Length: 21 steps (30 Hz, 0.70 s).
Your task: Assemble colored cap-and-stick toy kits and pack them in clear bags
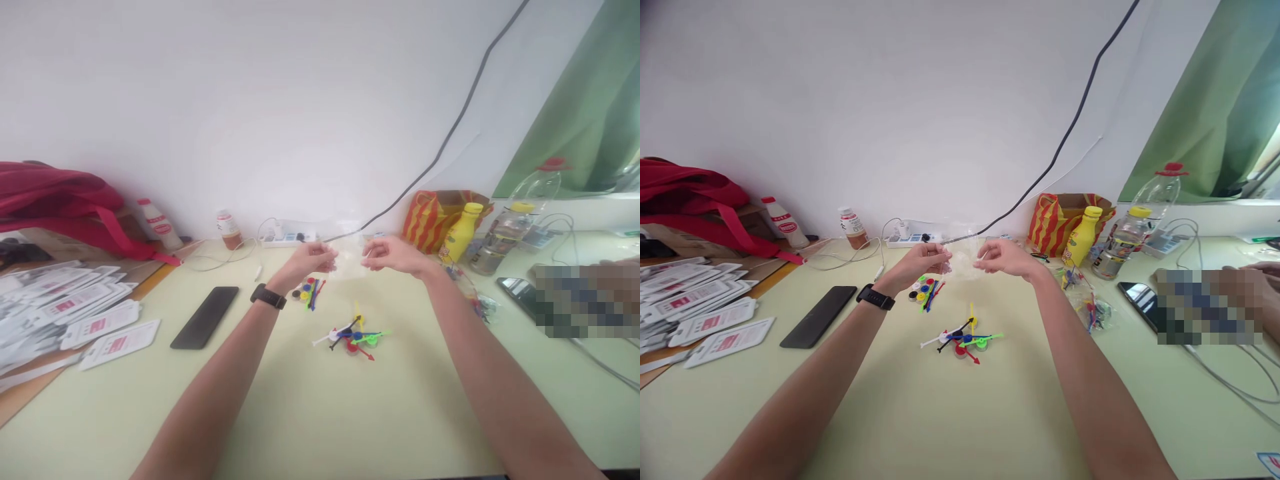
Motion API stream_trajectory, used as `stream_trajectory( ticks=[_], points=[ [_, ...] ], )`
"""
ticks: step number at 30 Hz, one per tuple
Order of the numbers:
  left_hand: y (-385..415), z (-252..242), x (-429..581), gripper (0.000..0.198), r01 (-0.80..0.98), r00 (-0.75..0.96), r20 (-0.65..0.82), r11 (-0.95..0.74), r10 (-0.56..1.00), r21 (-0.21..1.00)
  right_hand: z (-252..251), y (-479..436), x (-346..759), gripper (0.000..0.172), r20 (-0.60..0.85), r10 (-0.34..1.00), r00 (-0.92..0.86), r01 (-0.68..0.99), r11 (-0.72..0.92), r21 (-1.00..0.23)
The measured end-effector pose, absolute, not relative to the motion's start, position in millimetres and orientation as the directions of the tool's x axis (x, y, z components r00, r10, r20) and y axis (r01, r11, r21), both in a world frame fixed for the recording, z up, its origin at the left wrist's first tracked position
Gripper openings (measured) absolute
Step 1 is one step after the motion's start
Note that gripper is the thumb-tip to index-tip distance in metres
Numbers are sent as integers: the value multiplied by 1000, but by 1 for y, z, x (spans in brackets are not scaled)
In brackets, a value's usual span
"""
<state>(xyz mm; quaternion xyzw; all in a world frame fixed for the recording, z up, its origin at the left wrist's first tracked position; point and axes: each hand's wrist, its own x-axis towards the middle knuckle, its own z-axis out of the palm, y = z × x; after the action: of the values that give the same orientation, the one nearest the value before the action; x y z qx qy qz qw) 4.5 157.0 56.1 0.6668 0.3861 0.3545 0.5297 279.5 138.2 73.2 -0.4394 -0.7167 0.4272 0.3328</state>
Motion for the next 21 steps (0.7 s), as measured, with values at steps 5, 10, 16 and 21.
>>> stream_trajectory(
  ticks=[5, 10, 16, 21],
  points=[
    [149, 63, 4, 38, 280, 560, 29, -223, 828, 934, 90, 126, 264, 36, 439, 866, -238, 460, 499, -735],
    [142, 67, 10, 28, 340, 647, 20, -312, 762, 887, 86, 125, 245, 39, 463, 846, -265, 552, 527, -646],
    [145, 66, 8, 30, 337, 673, 49, -365, 738, 868, 85, 126, 250, 25, 275, 896, -348, 528, 430, -732],
    [148, 66, 5, 33, 385, 629, 48, -365, 776, 848, 90, 128, 263, 15, 249, 943, -220, 472, 326, -819]
  ],
)
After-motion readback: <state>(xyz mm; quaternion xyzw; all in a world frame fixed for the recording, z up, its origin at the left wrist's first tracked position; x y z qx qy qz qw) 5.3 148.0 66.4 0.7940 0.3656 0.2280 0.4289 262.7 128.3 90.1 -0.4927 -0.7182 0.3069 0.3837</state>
